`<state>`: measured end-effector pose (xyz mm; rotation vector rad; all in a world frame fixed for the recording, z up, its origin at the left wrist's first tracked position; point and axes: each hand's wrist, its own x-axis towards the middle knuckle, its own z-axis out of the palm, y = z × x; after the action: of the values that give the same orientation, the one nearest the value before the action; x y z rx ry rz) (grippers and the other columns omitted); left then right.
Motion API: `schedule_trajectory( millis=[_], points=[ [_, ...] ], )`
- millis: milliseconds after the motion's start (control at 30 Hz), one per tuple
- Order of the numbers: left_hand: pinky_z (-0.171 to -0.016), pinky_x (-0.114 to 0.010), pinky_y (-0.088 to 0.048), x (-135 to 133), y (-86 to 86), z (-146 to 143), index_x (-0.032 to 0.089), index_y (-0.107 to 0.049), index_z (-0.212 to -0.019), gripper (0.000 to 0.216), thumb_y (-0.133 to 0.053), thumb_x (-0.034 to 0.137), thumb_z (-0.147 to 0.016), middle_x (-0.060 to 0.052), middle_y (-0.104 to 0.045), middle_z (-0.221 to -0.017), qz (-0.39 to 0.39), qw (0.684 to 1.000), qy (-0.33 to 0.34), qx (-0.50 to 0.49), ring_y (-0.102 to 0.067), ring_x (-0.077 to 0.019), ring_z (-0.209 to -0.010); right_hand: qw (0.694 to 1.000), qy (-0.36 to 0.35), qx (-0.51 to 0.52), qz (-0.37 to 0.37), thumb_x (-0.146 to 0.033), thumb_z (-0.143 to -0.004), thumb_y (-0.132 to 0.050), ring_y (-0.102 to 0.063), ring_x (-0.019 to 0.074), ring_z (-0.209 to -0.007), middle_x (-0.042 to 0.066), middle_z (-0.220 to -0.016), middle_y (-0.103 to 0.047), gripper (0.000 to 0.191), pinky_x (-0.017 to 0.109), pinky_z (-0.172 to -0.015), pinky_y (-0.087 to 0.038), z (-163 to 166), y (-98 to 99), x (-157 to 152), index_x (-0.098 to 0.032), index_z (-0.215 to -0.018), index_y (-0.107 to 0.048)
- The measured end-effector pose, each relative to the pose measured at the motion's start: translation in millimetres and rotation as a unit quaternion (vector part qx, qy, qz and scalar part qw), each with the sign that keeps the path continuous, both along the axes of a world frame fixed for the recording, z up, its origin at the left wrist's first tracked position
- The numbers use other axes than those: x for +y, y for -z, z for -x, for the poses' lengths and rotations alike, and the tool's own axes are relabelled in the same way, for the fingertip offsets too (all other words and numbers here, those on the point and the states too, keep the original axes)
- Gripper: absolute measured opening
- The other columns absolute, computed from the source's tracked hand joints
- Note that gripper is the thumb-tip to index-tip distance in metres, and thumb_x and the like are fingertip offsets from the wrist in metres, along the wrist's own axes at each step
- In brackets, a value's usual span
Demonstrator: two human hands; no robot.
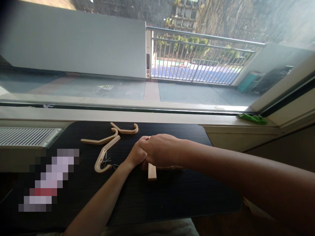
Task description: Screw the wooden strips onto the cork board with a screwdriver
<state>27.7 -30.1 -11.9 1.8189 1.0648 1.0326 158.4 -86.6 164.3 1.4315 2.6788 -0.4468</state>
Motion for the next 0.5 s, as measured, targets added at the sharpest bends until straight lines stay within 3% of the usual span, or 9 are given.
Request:
schedule_trajectory(
  millis=[233,500],
  points=[
    [-0.093,-0.036,-0.051,-1,-2.4,0,0.018,-0.067,-0.102,0.03,-0.057,0.008,-0.076,-0.007,-0.068,-0.106,0.011,1.0,0.0,0.006,-0.063,-0.0224,-0.102,1.0,0.02,-0.002,-0.011,-0.02,-0.09,-0.049,-0.07,0.0224,-0.088,0.005,-0.096,-0.074,0.025,0.034,-0.073,-0.047,2,1.3,-1,-0.03,-0.108,-0.062],
    [-0.094,-0.035,-0.051,-2,-4.9,1,0.017,-0.067,-0.101,0.028,-0.056,0.01,-0.078,-0.007,-0.069,-0.104,0.009,1.0,0.004,0.014,-0.064,-0.0225,-0.103,0.994,-0.029,-0.103,0.003,-0.017,-0.089,-0.05,-0.07,0.0241,-0.073,0.009,-0.08,-0.073,0.025,0.029,-0.053,-0.04,11,-3.5,8,-0.015,-0.112,-0.06]
  ],
)
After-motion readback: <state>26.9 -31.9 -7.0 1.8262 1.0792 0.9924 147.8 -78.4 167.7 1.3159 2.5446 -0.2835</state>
